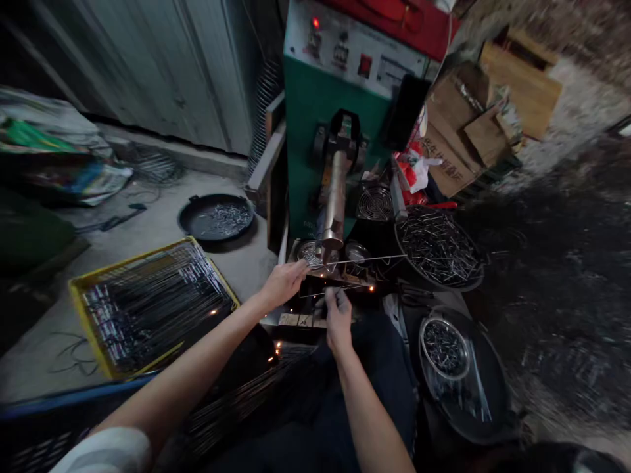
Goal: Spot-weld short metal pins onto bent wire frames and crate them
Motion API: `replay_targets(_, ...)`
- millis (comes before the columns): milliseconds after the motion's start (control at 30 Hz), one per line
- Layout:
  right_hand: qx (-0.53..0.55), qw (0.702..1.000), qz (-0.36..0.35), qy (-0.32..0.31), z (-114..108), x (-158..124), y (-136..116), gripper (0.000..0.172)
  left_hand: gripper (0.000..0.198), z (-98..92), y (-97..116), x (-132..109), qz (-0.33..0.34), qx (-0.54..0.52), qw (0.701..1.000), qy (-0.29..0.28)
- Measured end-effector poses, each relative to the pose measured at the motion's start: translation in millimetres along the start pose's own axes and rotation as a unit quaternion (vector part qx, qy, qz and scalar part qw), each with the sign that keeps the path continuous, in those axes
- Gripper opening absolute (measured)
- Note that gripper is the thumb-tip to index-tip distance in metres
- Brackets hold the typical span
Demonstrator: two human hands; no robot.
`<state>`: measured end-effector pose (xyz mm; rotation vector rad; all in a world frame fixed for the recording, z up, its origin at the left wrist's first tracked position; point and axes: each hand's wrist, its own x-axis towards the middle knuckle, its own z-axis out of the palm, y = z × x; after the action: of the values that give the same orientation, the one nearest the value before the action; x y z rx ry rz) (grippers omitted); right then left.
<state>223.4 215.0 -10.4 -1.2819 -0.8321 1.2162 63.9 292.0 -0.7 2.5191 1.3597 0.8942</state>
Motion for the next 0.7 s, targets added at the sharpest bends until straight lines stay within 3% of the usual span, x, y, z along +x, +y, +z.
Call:
replay_targets(100,-0.141,0.985,0.023,-0.099,-19,-40,32,0.039,0.021,-10.2,4,-11,0.013,0.010,1.000,-0.008)
replay_targets(200,-0.268,0.946,0.013,-0.184,-38,-80,65,0.039,0.020,-31.2,0,-39,0.007,0.027,0.999,-0.034)
replay_targets(333,-0.358,0.888,0.008,-0.290,-57,-109,91,0.040,0.023,-81.9,-36,-107,-0.087,0.058,0.994,-0.033)
replay_targets(433,-0.394,0.858,0.000,-0.329,-64,-113,95,0.041,0.021,-131.9,-74,-173,-0.215,0.083,0.972,0.041)
replay_targets(500,-0.410,0.851,-0.008,-0.329,-64,-113,94,0.043,0.015,-160.1,-104,-215,-0.312,0.093,0.937,0.124)
replay_targets(567,-0.421,0.846,-0.019,-0.326,-63,-112,93,0.046,0.017,-176.2,-136,-251,-0.408,0.088,0.882,0.220)
replay_targets(633,-0.429,0.840,-0.031,-0.330,-59,-112,94,0.048,0.023,-177.6,-168,-280,-0.486,0.059,0.816,0.307)
replay_targets(700,-0.437,0.832,-0.042,-0.340,-54,-113,98,0.049,0.029,-166.0,-199,-301,-0.549,0.010,0.744,0.381)
